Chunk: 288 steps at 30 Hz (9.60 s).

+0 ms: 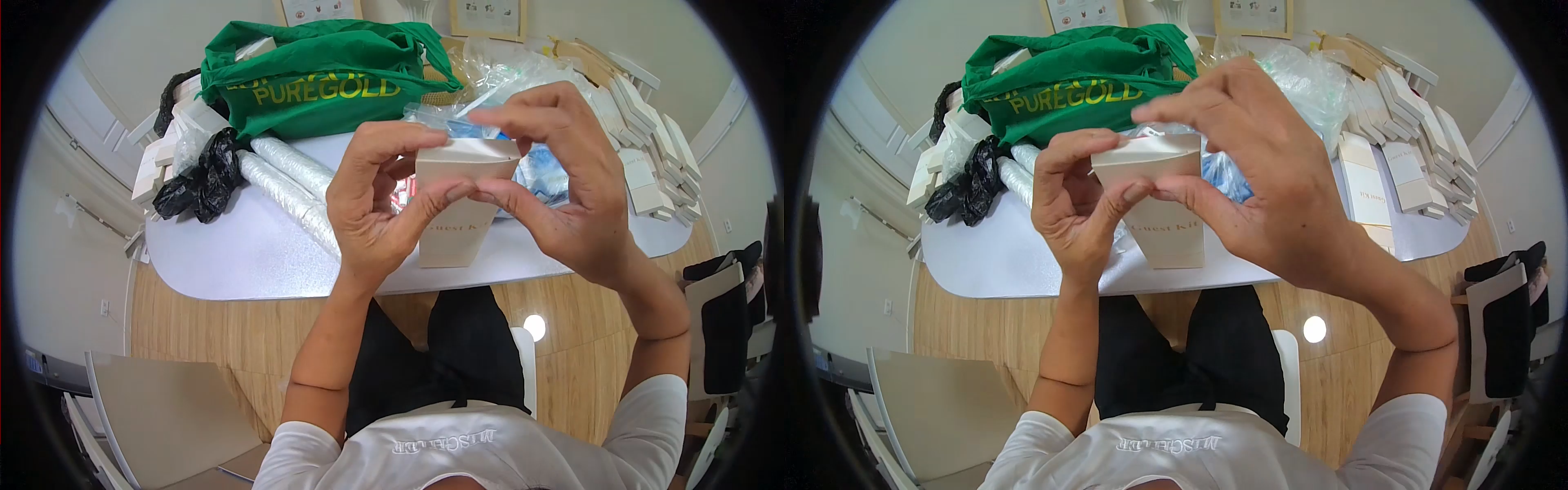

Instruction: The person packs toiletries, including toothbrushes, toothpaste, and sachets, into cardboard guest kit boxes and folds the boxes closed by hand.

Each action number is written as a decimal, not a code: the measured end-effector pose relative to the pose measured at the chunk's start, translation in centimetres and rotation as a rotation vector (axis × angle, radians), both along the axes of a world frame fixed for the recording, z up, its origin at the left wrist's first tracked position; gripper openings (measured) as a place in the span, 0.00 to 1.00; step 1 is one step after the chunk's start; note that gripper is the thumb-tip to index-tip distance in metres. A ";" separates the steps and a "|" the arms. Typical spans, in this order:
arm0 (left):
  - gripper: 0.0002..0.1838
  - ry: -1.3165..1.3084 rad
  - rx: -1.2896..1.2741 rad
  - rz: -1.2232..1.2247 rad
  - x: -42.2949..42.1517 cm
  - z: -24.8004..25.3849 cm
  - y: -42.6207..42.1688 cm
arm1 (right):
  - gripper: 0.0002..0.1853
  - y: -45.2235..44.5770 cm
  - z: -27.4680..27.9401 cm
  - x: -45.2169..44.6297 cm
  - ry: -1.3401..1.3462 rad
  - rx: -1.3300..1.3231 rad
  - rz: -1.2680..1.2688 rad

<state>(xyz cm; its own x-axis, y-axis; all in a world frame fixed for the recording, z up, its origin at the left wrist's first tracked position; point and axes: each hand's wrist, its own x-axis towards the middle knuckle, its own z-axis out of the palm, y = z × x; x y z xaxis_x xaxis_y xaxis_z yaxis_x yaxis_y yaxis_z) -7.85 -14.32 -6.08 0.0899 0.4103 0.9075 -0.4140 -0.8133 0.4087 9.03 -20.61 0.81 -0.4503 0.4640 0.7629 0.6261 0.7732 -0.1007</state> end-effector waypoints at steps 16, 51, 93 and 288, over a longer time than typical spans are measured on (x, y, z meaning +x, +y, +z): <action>0.17 0.033 -0.006 0.062 -0.3 0.2 -0.3 | 0.18 0.6 -2.2 0.0 0.207 -0.039 0.078; 0.11 0.136 -0.131 0.323 5.6 -0.7 0.6 | 0.25 3.3 -1.1 32.4 1.111 -0.141 -0.847; 0.21 0.333 -0.728 -0.455 14.2 -3.6 -6.2 | 0.37 -4.3 -5.3 18.9 0.444 -0.853 -0.855; 0.22 0.040 -0.894 -0.064 -4.5 3.4 5.4 | 0.17 7.3 -5.9 -6.5 0.700 -1.033 0.375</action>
